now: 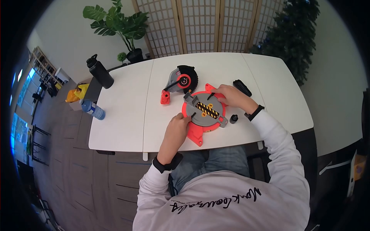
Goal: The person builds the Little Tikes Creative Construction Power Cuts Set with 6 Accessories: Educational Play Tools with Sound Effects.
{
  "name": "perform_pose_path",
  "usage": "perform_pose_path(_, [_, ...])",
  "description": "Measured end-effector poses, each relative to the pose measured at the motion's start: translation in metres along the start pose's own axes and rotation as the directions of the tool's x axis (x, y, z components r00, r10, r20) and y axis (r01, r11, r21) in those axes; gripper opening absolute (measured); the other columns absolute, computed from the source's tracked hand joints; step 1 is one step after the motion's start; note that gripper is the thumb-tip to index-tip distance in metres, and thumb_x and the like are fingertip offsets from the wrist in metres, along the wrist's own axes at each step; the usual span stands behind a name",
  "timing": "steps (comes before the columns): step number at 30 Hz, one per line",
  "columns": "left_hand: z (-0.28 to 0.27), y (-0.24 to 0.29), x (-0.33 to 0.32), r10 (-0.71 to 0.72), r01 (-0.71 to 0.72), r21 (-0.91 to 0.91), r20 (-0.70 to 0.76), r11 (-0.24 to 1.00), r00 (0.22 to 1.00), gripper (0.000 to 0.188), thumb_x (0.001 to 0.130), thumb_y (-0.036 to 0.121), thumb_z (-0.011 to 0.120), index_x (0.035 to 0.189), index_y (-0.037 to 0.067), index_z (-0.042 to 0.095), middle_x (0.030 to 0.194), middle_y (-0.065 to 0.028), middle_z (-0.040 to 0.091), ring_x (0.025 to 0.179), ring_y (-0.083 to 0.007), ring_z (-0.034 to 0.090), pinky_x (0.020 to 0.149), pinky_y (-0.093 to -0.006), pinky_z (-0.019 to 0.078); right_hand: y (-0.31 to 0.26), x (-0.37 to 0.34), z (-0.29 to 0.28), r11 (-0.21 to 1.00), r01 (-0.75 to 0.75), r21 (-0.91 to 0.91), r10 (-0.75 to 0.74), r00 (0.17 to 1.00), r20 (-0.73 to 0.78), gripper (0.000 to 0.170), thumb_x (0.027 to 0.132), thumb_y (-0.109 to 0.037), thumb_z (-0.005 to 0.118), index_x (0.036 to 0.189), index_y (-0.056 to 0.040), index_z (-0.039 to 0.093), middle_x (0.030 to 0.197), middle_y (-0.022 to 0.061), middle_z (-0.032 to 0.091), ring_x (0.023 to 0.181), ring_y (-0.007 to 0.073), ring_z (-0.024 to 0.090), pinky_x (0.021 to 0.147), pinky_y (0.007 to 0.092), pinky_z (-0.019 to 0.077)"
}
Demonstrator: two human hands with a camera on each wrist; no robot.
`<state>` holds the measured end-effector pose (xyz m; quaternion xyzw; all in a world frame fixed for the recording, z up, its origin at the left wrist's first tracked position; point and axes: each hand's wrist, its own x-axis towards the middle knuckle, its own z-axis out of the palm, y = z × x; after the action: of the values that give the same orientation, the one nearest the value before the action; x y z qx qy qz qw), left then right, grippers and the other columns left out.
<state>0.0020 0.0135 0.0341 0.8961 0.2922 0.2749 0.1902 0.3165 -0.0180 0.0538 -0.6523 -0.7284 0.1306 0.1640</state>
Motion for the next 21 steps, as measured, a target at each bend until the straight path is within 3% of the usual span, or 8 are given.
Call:
perform_pose_path(4, [0.003, -0.003, -0.003, -0.013, 0.013, -0.017, -0.013, 1.000, 1.000, 0.028, 0.084, -0.007, 0.068, 0.110, -0.002, 0.077, 0.095, -0.0215, 0.066, 0.084, -0.0414, 0.069, 0.076, -0.0460, 0.0571, -0.011, -0.026, -0.018, 0.996, 0.000, 0.086, 0.007, 0.997, -0.077, 0.043, 0.094, -0.015, 0.074, 0.136, -0.0073, 0.068, 0.117, 0.0179, 0.069, 0.108, 0.0353, 0.068, 0.095, 0.0427, 0.0550])
perform_pose_path(7, [0.004, -0.001, -0.005, -0.023, 0.023, 0.007, -0.016, 1.000, 1.000, 0.030, 0.084, -0.007, 0.068, 0.112, -0.001, 0.076, 0.096, -0.0213, 0.066, 0.085, -0.0412, 0.069, 0.077, -0.0461, 0.0571, -0.007, -0.055, -0.022, 0.977, -0.020, 0.211, 0.050, 0.989, -0.138, 0.048, 0.095, -0.023, 0.078, 0.139, -0.0067, 0.065, 0.119, 0.0135, 0.070, 0.105, 0.0255, 0.069, 0.084, 0.0380, 0.0577])
perform_pose_path(10, [0.004, 0.000, -0.007, -0.027, 0.028, 0.012, -0.018, 1.000, 0.999, 0.031, 0.085, -0.008, 0.067, 0.114, -0.001, 0.075, 0.096, -0.0210, 0.066, 0.086, -0.0411, 0.069, 0.077, -0.0462, 0.0571, -0.020, -0.092, -0.026, 0.930, -0.162, 0.329, 0.190, 0.980, -0.053, 0.059, 0.089, -0.035, 0.084, 0.136, -0.0049, 0.066, 0.115, 0.0151, 0.071, 0.100, 0.0281, 0.068, 0.085, 0.0394, 0.0570])
perform_pose_path(13, [0.006, -0.001, -0.008, -0.067, 0.066, 0.025, 0.032, 0.998, 0.997, 0.030, 0.086, -0.003, 0.067, 0.116, 0.000, 0.074, 0.101, -0.0216, 0.064, 0.093, -0.0417, 0.068, 0.084, -0.0477, 0.0573, -0.020, -0.117, -0.012, 0.917, -0.158, 0.367, 0.180, 0.983, -0.025, 0.063, 0.083, -0.036, 0.089, 0.133, -0.0046, 0.067, 0.114, 0.0139, 0.070, 0.097, 0.0262, 0.067, 0.082, 0.0385, 0.0581])
perform_pose_path(16, [0.007, -0.001, -0.009, -0.058, 0.057, 0.027, 0.021, 0.998, 0.998, 0.031, 0.087, -0.003, 0.067, 0.116, 0.000, 0.074, 0.100, -0.0216, 0.064, 0.092, -0.0415, 0.068, 0.083, -0.0480, 0.0572, -0.006, -0.123, 0.017, 0.918, -0.136, 0.372, 0.174, 0.982, -0.069, 0.061, 0.082, -0.030, 0.091, 0.132, -0.0042, 0.067, 0.114, 0.0148, 0.070, 0.096, 0.0264, 0.068, 0.081, 0.0377, 0.0586])
perform_pose_path(17, [0.007, 0.000, -0.009, -0.049, 0.049, 0.029, 0.004, 0.998, 0.999, 0.030, 0.087, -0.005, 0.067, 0.116, -0.001, 0.074, 0.099, -0.0216, 0.064, 0.090, -0.0416, 0.069, 0.080, -0.0476, 0.0569, -0.007, -0.122, 0.020, 0.894, -0.164, 0.417, 0.205, 0.977, -0.055, 0.054, 0.081, -0.022, 0.091, 0.126, -0.0025, 0.069, 0.116, 0.0151, 0.070, 0.096, 0.0267, 0.070, 0.083, 0.0370, 0.0594])
perform_pose_path(21, [0.006, 0.002, -0.010, -0.031, 0.032, 0.030, -0.028, 0.999, 0.999, 0.029, 0.088, -0.007, 0.066, 0.115, -0.002, 0.074, 0.097, -0.0218, 0.065, 0.084, -0.0416, 0.069, 0.076, -0.0468, 0.0562, -0.001, -0.121, 0.041, 0.855, -0.146, 0.498, 0.220, 0.971, -0.094, 0.044, 0.081, -0.008, 0.089, 0.120, 0.0000, 0.070, 0.116, 0.0116, 0.070, 0.092, 0.0194, 0.070, 0.083, 0.0329, 0.0601])
